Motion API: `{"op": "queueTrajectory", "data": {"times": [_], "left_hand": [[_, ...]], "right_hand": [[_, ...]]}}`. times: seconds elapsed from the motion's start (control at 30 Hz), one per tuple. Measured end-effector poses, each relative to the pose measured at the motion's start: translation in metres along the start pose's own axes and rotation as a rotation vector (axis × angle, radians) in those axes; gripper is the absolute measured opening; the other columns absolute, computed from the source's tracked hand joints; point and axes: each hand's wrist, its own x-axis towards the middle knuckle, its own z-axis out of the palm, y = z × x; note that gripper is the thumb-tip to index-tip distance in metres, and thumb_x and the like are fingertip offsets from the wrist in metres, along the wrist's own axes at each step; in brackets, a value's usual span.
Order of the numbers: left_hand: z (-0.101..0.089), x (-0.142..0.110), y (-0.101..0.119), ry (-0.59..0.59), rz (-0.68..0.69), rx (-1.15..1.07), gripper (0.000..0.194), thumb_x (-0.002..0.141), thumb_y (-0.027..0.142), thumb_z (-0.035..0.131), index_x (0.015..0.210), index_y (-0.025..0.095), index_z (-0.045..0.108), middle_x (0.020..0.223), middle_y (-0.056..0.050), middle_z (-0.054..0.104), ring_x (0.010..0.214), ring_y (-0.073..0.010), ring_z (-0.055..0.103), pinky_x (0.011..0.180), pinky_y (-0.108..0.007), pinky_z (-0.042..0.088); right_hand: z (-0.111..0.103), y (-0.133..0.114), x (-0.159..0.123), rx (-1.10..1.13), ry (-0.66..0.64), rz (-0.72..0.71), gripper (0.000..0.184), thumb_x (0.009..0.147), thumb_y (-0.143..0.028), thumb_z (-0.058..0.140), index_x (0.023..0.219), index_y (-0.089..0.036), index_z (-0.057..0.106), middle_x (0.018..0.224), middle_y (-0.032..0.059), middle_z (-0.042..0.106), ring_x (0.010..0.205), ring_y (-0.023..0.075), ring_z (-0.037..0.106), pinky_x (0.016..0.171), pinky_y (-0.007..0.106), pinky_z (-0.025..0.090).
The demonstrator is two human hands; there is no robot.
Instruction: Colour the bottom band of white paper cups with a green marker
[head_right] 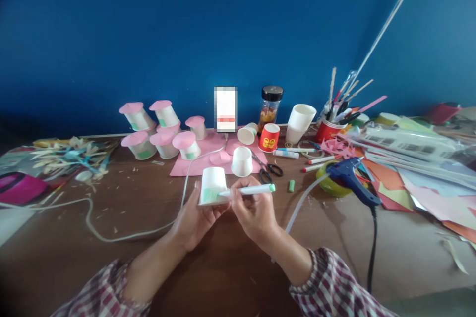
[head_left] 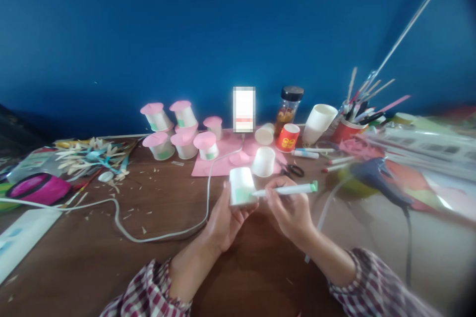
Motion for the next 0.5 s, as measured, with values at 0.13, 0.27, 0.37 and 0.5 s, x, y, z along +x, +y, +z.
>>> {"op": "queueTrajectory", "data": {"times": [0.13, 0.27, 0.37, 0.5], "left_hand": [[0.0001, -0.0001, 0.0005, 0.004, -0.008, -0.026, 0.042, 0.089, 0.048, 0.049, 0.104, 0.012, 0.066, 0.093, -0.010, 0.072, 0.085, -0.0203, 0.067, 0.081, -0.035, 0.054], [0.0010, -0.0015, 0.0007, -0.011, -0.045, -0.027, 0.044, 0.089, 0.048, 0.050, 0.109, 0.011, 0.064, 0.095, -0.012, 0.073, 0.085, -0.0210, 0.068, 0.081, -0.034, 0.054], [0.0018, -0.0025, 0.0012, -0.025, -0.057, -0.022, 0.046, 0.089, 0.047, 0.049, 0.111, 0.009, 0.063, 0.096, -0.013, 0.073, 0.084, -0.0212, 0.068, 0.080, -0.033, 0.054], [0.0026, -0.0023, 0.0017, -0.017, -0.045, -0.031, 0.044, 0.090, 0.046, 0.049, 0.109, 0.010, 0.064, 0.095, -0.012, 0.073, 0.085, -0.0207, 0.068, 0.080, -0.033, 0.054]], "right_hand": [[-0.0003, -0.0005, -0.0006, -0.009, 0.007, -0.002, 0.012, 0.084, -0.022, 0.056, 0.073, -0.019, 0.057, 0.062, -0.0010, 0.060, 0.050, 0.0107, 0.054, 0.044, 0.020, 0.044], [0.0000, -0.0009, -0.0012, -0.005, 0.059, 0.015, 0.011, 0.086, -0.024, 0.056, 0.076, -0.019, 0.058, 0.062, -0.0004, 0.062, 0.053, 0.0118, 0.058, 0.047, 0.020, 0.046], [0.0000, -0.0001, -0.0012, 0.003, 0.066, 0.011, 0.009, 0.086, -0.023, 0.057, 0.077, -0.019, 0.058, 0.063, -0.0005, 0.063, 0.055, 0.0122, 0.060, 0.048, 0.020, 0.047], [-0.0012, 0.0001, -0.0006, -0.014, 0.032, 0.001, 0.012, 0.086, -0.024, 0.056, 0.075, -0.019, 0.057, 0.063, -0.0004, 0.062, 0.053, 0.0120, 0.058, 0.047, 0.020, 0.046]]}}
